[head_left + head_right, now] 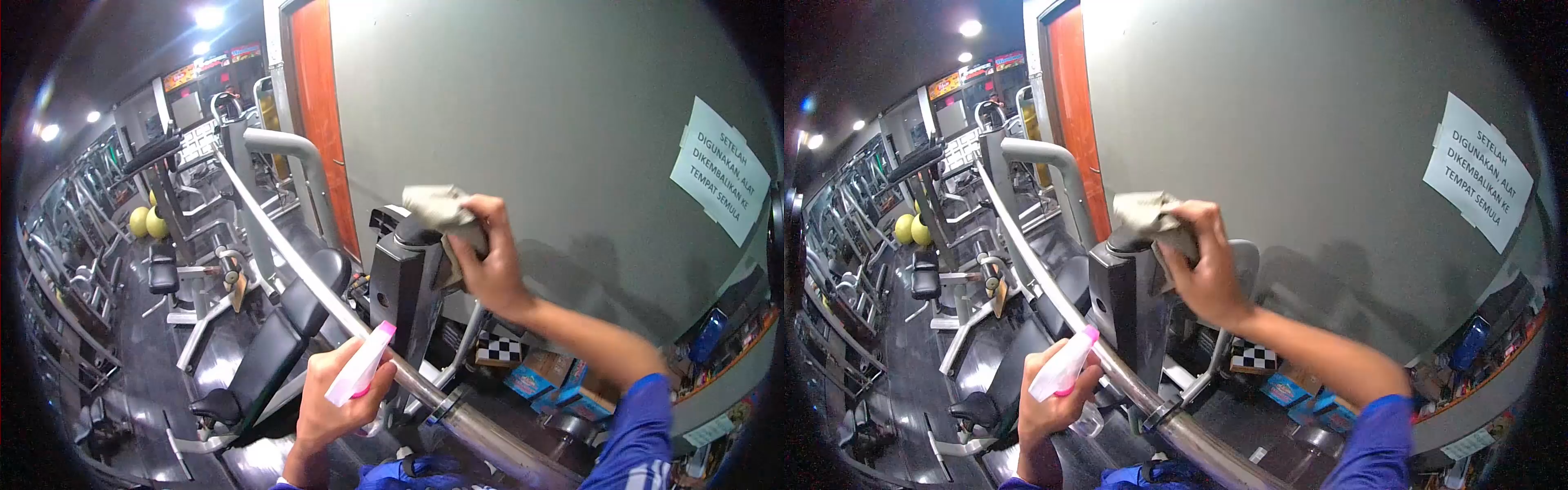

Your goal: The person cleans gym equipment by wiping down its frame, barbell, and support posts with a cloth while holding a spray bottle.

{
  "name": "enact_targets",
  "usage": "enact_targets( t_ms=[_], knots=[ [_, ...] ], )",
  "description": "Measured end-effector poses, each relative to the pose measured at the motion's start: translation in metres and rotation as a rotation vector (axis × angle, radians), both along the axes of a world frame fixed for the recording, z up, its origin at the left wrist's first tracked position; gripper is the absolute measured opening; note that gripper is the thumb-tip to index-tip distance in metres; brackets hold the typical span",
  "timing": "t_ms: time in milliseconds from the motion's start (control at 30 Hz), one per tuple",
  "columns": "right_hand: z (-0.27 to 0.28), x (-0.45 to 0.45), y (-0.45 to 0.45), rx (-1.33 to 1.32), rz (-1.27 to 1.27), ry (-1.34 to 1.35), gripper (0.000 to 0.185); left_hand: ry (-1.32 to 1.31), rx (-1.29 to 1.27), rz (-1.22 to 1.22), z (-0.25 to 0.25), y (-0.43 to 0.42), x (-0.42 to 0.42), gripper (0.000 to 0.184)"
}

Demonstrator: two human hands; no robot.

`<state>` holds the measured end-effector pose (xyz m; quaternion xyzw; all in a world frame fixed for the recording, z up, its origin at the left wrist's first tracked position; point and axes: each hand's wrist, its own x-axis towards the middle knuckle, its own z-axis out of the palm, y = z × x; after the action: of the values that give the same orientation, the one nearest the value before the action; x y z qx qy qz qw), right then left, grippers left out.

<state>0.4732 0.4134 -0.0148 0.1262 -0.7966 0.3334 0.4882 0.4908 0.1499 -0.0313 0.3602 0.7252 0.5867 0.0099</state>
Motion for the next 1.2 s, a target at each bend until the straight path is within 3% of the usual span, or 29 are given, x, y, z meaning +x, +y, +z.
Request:
enact_targets(
  t_ms=[33, 100, 167, 267, 367, 433, 467, 567, 600, 667, 733, 800, 833, 900, 933, 1033, 1100, 1133, 1200],
  knots=[
    [-0.011, -0.009, -0.002, 0.165, -0.076, 0.122, 0.038, -0.030, 0.027, 0.010, -0.004, -0.004, 0.003, 0.014],
    [-0.047, -0.026, -0.011, 0.098, -0.153, 0.425, 0.030, -0.008, 0.027, 0.059, -0.013, -0.011, 0.005, 0.015],
    [-0.116, -0.035, -0.013, 0.102, -0.221, 0.351, 0.031, 0.001, 0.020, 0.089, -0.024, -0.018, 0.008, 0.015],
    [-0.230, -0.025, -0.006, 0.305, 0.039, 0.077, 0.023, 0.009, -0.033, 0.124, -0.021, -0.022, 0.016, 0.016],
    [-0.278, -0.007, -0.005, 0.323, 0.179, 0.114, 0.023, -0.005, -0.043, 0.147, -0.029, -0.022, 0.020, 0.016],
    [-0.282, 0.005, 0.005, 0.433, 0.097, -0.020, 0.023, -0.018, -0.057, 0.143, -0.030, -0.021, 0.023, 0.015],
    [-0.281, -0.005, 0.011, 0.391, 0.243, 0.006, 0.026, -0.009, -0.037, 0.145, -0.032, -0.019, 0.025, 0.015],
    [-0.189, -0.017, 0.002, 0.253, -0.109, 0.180, 0.050, 0.008, 0.006, 0.129, -0.038, -0.013, 0.030, 0.014],
    [-0.149, -0.024, -0.002, 0.209, -0.209, 0.281, 0.049, -0.002, 0.006, 0.118, -0.038, -0.011, 0.032, 0.014],
    [-0.092, -0.038, -0.005, -0.018, -0.129, 0.400, 0.048, -0.088, 0.016, 0.093, -0.041, -0.009, 0.038, 0.014],
    [-0.063, -0.030, -0.014, 0.054, -0.175, 0.397, 0.042, -0.077, 0.002, 0.071, -0.039, -0.006, 0.042, 0.013],
    [-0.080, -0.032, -0.020, 0.110, -0.266, 0.391, 0.036, -0.098, 0.012, 0.059, -0.043, -0.005, 0.045, 0.013],
    [-0.121, -0.037, -0.022, -0.002, -0.178, 0.317, 0.040, -0.070, 0.012, 0.040, -0.045, -0.005, 0.047, 0.014],
    [-0.202, -0.028, -0.017, 0.262, -0.134, 0.261, 0.050, 0.001, 0.022, 0.009, -0.045, -0.003, 0.048, 0.017],
    [-0.230, -0.025, -0.017, 0.295, 0.037, 0.208, 0.045, 0.032, 0.000, 0.009, -0.044, -0.004, 0.050, 0.018],
    [-0.250, -0.014, -0.014, 0.244, 0.179, 0.050, 0.033, 0.085, -0.007, 0.027, -0.041, -0.001, 0.056, 0.024],
    [-0.229, -0.024, -0.008, 0.201, -0.023, 0.230, 0.033, 0.054, 0.061, 0.068, -0.043, 0.007, 0.059, 0.020],
    [-0.189, -0.026, -0.011, 0.149, -0.071, 0.274, 0.033, -0.091, 0.051, 0.002, -0.053, 0.005, 0.054, 0.016],
    [-0.097, -0.022, -0.018, 0.012, -0.110, 0.309, 0.032, -0.004, 0.005, -0.032, -0.056, 0.007, 0.050, 0.016]
  ],
)
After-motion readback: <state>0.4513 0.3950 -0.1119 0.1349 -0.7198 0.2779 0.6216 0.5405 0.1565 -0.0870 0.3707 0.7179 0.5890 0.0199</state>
